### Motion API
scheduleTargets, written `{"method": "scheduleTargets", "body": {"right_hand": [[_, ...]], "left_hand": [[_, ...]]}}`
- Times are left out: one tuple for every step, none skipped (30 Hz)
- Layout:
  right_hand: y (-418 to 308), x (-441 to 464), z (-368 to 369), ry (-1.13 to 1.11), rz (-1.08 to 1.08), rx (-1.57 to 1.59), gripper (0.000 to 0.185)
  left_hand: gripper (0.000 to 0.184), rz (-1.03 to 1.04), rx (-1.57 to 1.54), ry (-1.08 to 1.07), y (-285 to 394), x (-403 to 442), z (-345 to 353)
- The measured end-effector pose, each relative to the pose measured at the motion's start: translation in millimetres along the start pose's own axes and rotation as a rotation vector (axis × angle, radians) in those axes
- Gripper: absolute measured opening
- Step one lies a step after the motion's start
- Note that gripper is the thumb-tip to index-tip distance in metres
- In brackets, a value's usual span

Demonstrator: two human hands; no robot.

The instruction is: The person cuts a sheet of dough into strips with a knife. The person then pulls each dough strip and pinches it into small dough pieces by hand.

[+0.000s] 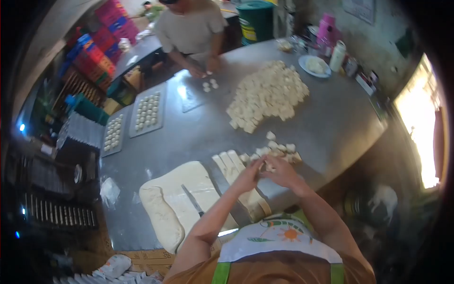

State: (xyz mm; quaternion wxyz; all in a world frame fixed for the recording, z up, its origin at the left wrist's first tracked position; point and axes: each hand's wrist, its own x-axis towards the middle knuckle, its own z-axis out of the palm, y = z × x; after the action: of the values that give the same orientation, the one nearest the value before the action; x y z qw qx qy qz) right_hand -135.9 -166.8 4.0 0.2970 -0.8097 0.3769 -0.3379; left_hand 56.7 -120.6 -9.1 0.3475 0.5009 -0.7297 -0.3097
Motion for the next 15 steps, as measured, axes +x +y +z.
{"method": "scheduleTargets", "body": {"right_hand": [[-4, -1, 3, -0.104, 0.002, 0.073, 0.043], [-6, -3, 4, -0.205, 0.008, 0.15, 0.042], [-16, -6, -3, -0.201, 0.067, 0.142, 0.042], [-31, 0, -16, -0.14, 0.139, 0.215, 0.042], [-36, 4, -26, -0.075, 0.192, 0.286, 0.042], [-26, 1, -25, -0.074, 0.204, 0.28, 0.042], [-9, -2, -19, -0.016, 0.204, 0.2, 0.041], [8, -6, -12, 0.033, 0.202, 0.124, 0.04], [16, -7, -14, 0.078, 0.195, 0.05, 0.039], [27, -5, -20, 0.065, 0.197, 0.056, 0.039], [44, 4, -30, -0.068, 0.302, -0.035, 0.043], [60, 15, -42, -0.195, 0.403, -0.129, 0.048], [68, 18, -49, -0.329, 0.512, -0.219, 0.053], [71, 10, -53, -0.352, 0.519, -0.208, 0.053], [68, 12, -66, -0.3, 0.404, -0.029, 0.062]], "left_hand": [[0.064, 0.174, 0.082, 0.01, -4, 3, 0], [0.06, 0.245, 0.118, 0.101, 4, 11, -1], [0.058, 0.271, 0.116, 0.136, 12, 15, -3], [0.056, 0.297, 0.115, 0.172, 21, 18, -5], [0.049, -0.058, -0.125, -0.054, 23, 25, -13], [0.042, -0.417, -0.352, -0.279, 24, 30, -13], [0.042, -0.419, -0.359, -0.285, 26, 33, -4], [0.038, -0.355, -0.192, -0.285, 30, 34, 8], [0.034, -0.294, -0.024, -0.279, 37, 36, 18], [0.03, -0.233, 0.147, -0.274, 42, 37, 25], [0.03, -0.244, 0.149, -0.271, 47, 39, 28], [0.028, -0.166, -0.006, -0.239, 59, 43, 26], [0.026, -0.097, -0.163, -0.213, 72, 43, 24], [0.025, -0.04, -0.328, -0.177, 79, 41, 28], [0.025, -0.054, -0.33, -0.162, 66, 48, 25]]}}
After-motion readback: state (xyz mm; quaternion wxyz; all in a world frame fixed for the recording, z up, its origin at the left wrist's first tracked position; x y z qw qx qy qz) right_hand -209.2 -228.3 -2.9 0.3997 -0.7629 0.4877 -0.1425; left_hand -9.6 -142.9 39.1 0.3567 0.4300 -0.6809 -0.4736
